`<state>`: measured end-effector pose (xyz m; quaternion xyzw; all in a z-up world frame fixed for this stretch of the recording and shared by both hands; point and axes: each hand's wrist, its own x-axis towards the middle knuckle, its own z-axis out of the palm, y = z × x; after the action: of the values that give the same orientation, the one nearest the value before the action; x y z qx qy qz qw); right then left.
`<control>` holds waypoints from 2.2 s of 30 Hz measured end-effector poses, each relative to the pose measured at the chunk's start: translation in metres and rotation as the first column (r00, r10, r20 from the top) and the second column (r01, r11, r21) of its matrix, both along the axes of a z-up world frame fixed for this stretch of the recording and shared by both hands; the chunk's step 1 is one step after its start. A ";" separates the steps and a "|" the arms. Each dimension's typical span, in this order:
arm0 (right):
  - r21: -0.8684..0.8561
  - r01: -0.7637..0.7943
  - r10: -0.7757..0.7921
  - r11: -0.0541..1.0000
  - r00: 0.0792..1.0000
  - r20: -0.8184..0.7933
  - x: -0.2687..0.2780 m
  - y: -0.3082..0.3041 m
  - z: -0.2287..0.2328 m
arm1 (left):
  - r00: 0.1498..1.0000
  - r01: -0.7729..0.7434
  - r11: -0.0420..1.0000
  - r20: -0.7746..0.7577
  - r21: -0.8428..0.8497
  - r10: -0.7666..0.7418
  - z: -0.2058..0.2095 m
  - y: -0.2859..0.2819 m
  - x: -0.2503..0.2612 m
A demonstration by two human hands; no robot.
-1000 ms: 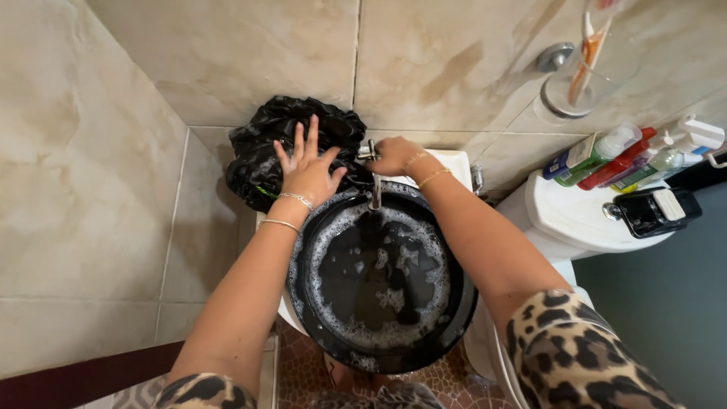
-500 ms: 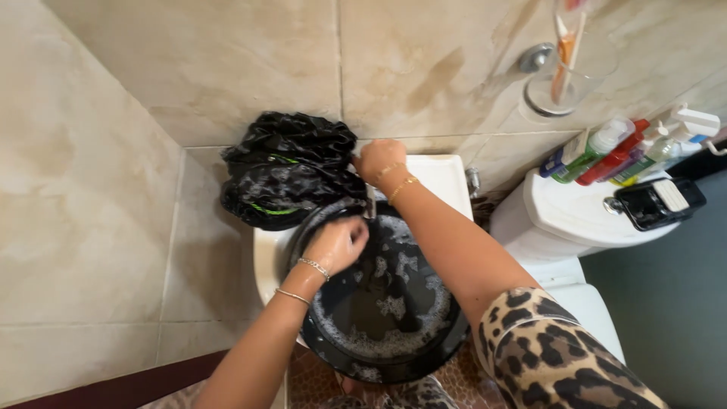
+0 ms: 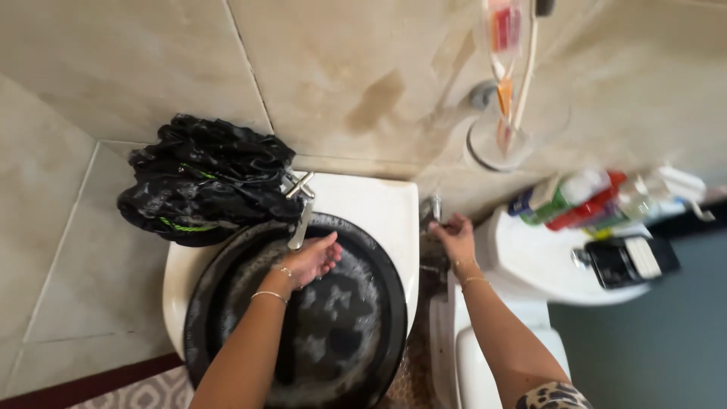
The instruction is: Hand washing black clothes in a plastic basin inside a bathroom sink, and rinsing the items with a bidet sprayer.
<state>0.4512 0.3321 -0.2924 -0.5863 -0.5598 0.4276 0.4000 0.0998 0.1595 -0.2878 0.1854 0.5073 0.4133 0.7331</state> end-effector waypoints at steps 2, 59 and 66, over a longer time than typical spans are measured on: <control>-0.103 -0.085 0.080 0.991 0.996 -0.046 -0.011 0.018 -0.008 | 1.000 0.014 1.000 -0.002 -0.022 -0.014 0.015 0.002 0.002; -0.073 -0.738 0.590 0.671 0.471 0.655 -0.086 -0.198 0.243 | -0.088 0.604 0.786 -0.991 -0.135 -0.103 0.087 -0.043 0.054; -0.032 -0.580 0.421 0.814 0.551 0.720 -0.094 -0.161 0.252 | -0.060 0.664 0.715 -0.969 -0.217 -0.239 0.146 -0.123 0.037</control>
<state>0.3569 0.1715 -0.0407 -0.4716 -0.8533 0.2083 0.0776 0.1367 0.0361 -0.1415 0.6827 0.6786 -0.0093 0.2709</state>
